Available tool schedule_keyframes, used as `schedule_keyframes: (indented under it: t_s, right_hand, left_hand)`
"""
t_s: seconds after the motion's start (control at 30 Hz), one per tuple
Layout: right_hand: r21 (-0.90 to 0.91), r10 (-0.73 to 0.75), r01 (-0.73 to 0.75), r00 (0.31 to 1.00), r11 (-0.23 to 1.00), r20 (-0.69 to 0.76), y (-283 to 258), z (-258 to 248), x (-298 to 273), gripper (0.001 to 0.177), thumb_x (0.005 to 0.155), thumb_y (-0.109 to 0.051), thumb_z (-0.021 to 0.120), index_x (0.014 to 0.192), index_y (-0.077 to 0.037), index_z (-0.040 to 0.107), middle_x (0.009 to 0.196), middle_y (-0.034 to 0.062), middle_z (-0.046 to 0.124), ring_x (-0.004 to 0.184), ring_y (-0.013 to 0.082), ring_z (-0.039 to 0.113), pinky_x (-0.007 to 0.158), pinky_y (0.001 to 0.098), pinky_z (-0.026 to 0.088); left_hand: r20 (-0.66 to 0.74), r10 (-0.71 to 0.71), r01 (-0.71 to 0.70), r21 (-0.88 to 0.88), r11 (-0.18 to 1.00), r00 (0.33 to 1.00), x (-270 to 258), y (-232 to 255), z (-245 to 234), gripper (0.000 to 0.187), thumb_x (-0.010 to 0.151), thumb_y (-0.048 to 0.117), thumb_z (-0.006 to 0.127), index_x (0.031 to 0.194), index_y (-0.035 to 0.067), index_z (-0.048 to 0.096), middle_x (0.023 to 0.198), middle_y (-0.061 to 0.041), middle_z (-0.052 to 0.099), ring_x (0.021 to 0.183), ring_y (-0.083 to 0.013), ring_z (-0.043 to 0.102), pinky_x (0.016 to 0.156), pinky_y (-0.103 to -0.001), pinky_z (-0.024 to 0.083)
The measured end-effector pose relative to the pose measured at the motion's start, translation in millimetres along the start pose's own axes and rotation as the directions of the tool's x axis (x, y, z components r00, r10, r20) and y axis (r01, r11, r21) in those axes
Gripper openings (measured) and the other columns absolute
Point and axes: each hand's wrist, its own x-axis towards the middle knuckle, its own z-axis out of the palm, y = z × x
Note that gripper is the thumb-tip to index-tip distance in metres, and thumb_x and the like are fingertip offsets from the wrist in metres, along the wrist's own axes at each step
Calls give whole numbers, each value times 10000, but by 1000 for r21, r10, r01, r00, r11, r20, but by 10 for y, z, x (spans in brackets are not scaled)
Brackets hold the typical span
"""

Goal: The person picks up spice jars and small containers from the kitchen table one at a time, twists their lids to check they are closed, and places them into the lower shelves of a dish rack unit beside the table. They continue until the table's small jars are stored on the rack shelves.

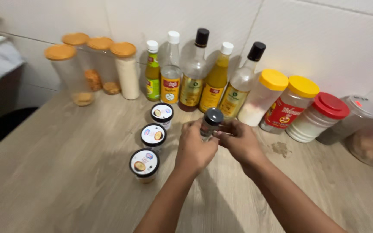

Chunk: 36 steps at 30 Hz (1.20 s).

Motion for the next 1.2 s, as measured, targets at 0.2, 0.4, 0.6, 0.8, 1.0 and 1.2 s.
schedule_keyframes:
  t_s: [0.2, 0.4, 0.6, 0.8, 1.0, 1.2]
  right_hand:
    - [-22, 48, -47, 996, 999, 73, 219, 186, 397, 630, 828, 111, 512, 1445, -13, 488, 1404, 90, 612, 1250, 232, 628, 1012, 357, 514]
    - [-115, 121, -108, 986, 987, 114, 241, 351, 609, 632, 819, 77, 538, 1441, -34, 535, 1438, 88, 627, 1209, 247, 654, 1035, 343, 498]
    - [-151, 166, -148, 979, 977, 115, 263, 450, 774, 606, 852, -2, 596, 1452, -32, 522, 1409, 86, 641, 1211, 180, 644, 1021, 329, 502]
    - [-81, 225, -216, 967, 973, 122, 277, 491, 846, 628, 839, -25, 602, 1460, -49, 504, 1270, 122, 698, 1075, 179, 696, 931, 332, 548]
    - [-96, 253, -242, 959, 966, 131, 247, 498, 867, 598, 853, -34, 601, 1446, -23, 524, 1218, 152, 713, 1016, 215, 716, 907, 361, 589]
    - [-117, 236, -219, 958, 969, 161, 271, 487, 852, 646, 844, -29, 568, 1482, -47, 469, 1450, 88, 597, 1160, 219, 688, 930, 372, 597]
  left_hand:
    - [-8, 13, -14, -128, 992, 1000, 381, -413, 250, 758, 763, 180, 727, 1467, 88, 461, 1454, -159, 433, 1283, -332, 552, 1066, -406, 444]
    - [15, -80, 81, -101, 992, 997, 676, -702, 339, 768, 747, 166, 747, 1445, 75, 442, 1483, -168, 416, 1350, -372, 488, 1086, -430, 418]
    - [-7, -69, 67, -156, 985, 998, 830, -892, 357, 719, 772, 165, 715, 1446, 83, 481, 1466, -196, 437, 1321, -395, 514, 1087, -443, 434]
    - [-43, -69, 59, -188, 980, 997, 896, -949, 360, 693, 737, 161, 691, 1402, 65, 519, 1395, -174, 521, 1274, -359, 574, 1061, -440, 457]
    - [-1, -139, 138, -119, 983, 990, 904, -886, 292, 616, 745, 168, 687, 1340, 53, 581, 1363, -176, 536, 1240, -370, 582, 1049, -443, 462]
    - [22, -168, 170, -81, 982, 985, 880, -839, 245, 653, 724, 181, 698, 1351, 63, 559, 1363, -171, 519, 1225, -365, 588, 1026, -445, 476]
